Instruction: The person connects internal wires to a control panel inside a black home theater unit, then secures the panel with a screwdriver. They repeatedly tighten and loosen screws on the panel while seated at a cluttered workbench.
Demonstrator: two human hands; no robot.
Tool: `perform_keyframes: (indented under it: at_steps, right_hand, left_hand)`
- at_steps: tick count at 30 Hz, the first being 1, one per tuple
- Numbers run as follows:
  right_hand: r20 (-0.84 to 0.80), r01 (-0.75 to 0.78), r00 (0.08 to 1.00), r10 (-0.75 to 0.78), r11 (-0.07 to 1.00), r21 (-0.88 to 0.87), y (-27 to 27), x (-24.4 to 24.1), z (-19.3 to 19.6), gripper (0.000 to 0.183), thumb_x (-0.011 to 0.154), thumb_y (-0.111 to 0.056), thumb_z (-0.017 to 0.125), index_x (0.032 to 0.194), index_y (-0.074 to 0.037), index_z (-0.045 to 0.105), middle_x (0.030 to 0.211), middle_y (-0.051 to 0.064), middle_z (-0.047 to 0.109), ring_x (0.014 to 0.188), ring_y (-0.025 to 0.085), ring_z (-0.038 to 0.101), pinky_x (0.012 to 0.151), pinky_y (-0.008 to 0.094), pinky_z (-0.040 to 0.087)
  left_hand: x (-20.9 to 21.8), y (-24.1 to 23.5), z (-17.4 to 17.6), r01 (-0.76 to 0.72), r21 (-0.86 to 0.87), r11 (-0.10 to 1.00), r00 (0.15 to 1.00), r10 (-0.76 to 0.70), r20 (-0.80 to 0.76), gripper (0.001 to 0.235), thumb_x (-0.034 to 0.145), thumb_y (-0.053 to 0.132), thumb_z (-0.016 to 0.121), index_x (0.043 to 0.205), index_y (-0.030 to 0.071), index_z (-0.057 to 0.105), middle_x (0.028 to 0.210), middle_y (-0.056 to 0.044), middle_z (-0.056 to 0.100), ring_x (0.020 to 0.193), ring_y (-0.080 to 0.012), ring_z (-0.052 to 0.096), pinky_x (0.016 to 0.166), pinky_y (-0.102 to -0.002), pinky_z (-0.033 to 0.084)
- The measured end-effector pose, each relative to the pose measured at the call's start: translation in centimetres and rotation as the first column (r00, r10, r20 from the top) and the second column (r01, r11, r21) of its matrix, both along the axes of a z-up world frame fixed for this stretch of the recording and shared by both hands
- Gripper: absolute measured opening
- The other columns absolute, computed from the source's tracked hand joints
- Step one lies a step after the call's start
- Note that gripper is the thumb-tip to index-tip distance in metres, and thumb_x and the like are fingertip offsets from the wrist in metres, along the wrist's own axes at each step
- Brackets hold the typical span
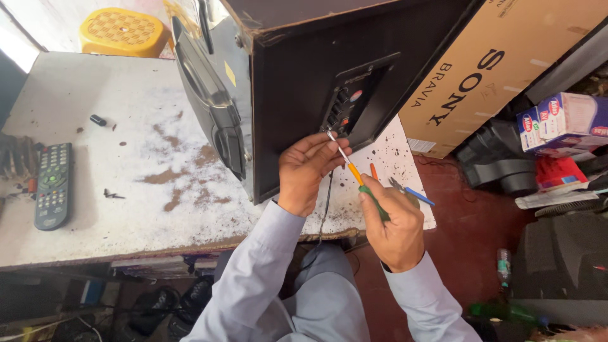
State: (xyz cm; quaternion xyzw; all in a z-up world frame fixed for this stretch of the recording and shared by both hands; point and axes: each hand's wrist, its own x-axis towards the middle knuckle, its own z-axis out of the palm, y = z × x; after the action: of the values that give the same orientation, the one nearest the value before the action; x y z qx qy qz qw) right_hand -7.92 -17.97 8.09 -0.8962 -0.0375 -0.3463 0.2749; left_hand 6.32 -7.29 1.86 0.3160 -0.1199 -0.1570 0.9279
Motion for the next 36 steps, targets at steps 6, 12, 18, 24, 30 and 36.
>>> perform_keyframes:
  at_steps: [6, 12, 18, 24, 30, 36]
  right_hand:
    - [0.012, -0.007, 1.000, 0.008, 0.997, -0.082, 0.4, 0.2, 1.4, 0.030, 0.089, 0.002, 0.073, 0.119, -0.001, 0.072, 0.087, 0.012, 0.069, 0.073, 0.024, 0.067, 0.066, 0.034, 0.052]
    - [0.148, 0.131, 0.987, -0.060, 0.837, -0.531, 0.6, -0.1, 2.2, 0.029, 0.084, -0.002, 0.074, 0.113, -0.007, 0.077, 0.088, 0.012, 0.069, 0.068, 0.028, 0.063, 0.059, 0.040, 0.049]
    - [0.060, 0.079, 0.996, -0.060, 0.902, -0.425, 0.0, 0.4, 2.3, 0.026, 0.090, -0.009, 0.072, 0.116, -0.008, 0.077, 0.088, 0.008, 0.062, 0.065, 0.026, 0.059, 0.057, 0.038, 0.047]
    - [-0.508, 0.341, 0.705, 0.495, 0.392, 0.854, -2.8, 1.8, 4.4, 0.026, 0.092, -0.014, 0.072, 0.116, -0.007, 0.074, 0.085, 0.006, 0.061, 0.063, 0.023, 0.058, 0.055, 0.036, 0.046]
    - [-0.201, 0.073, 0.976, -0.080, 0.996, -0.041, -1.3, 0.3, 1.6, 0.026, 0.093, -0.019, 0.072, 0.116, -0.006, 0.072, 0.083, 0.004, 0.061, 0.062, 0.021, 0.057, 0.054, 0.035, 0.045]
    - [-0.510, 0.249, 0.860, 0.033, 0.844, 0.474, -0.8, 1.3, 2.0, 0.029, 0.095, -0.024, 0.073, 0.117, -0.005, 0.070, 0.080, 0.002, 0.061, 0.060, 0.018, 0.056, 0.052, 0.033, 0.045]
  left_hand:
    - [0.1, 0.1, 0.1, 0.012, 0.006, 1.000, 1.000, -0.012, -0.015, 0.021, 0.098, 0.002, 0.066, 0.117, -0.007, 0.067, 0.107, -0.020, 0.076, 0.098, -0.0277, 0.076, 0.083, -0.034, 0.063]
    - [0.2, -0.1, 0.0, 0.017, -0.036, 0.999, 1.000, -0.017, -0.003, 0.023, 0.098, 0.002, 0.066, 0.118, -0.009, 0.066, 0.108, -0.021, 0.075, 0.098, -0.0285, 0.075, 0.084, -0.034, 0.063]
    - [0.0, 0.2, 0.0, 0.059, -0.079, 0.995, 0.998, -0.060, -0.013, 0.024, 0.100, 0.005, 0.064, 0.121, -0.007, 0.064, 0.110, -0.021, 0.074, 0.100, -0.0291, 0.074, 0.088, -0.036, 0.063]
    - [-0.6, -0.5, -0.1, 0.161, -0.159, 0.974, 0.981, -0.176, -0.081, 0.023, 0.102, 0.011, 0.061, 0.118, -0.004, 0.065, 0.107, -0.020, 0.074, 0.101, -0.0300, 0.075, 0.089, -0.039, 0.063]
    - [0.0, -0.8, -0.1, 0.111, -0.190, 0.975, 0.984, -0.134, -0.113, 0.019, 0.100, 0.008, 0.065, 0.113, -0.005, 0.066, 0.103, -0.021, 0.074, 0.097, -0.0316, 0.075, 0.087, -0.042, 0.063]
    - [-0.4, -1.1, -0.1, 0.089, -0.232, 0.969, 0.977, -0.130, -0.171, 0.020, 0.098, 0.010, 0.069, 0.112, -0.003, 0.065, 0.102, -0.019, 0.074, 0.096, -0.0303, 0.075, 0.087, -0.040, 0.062]
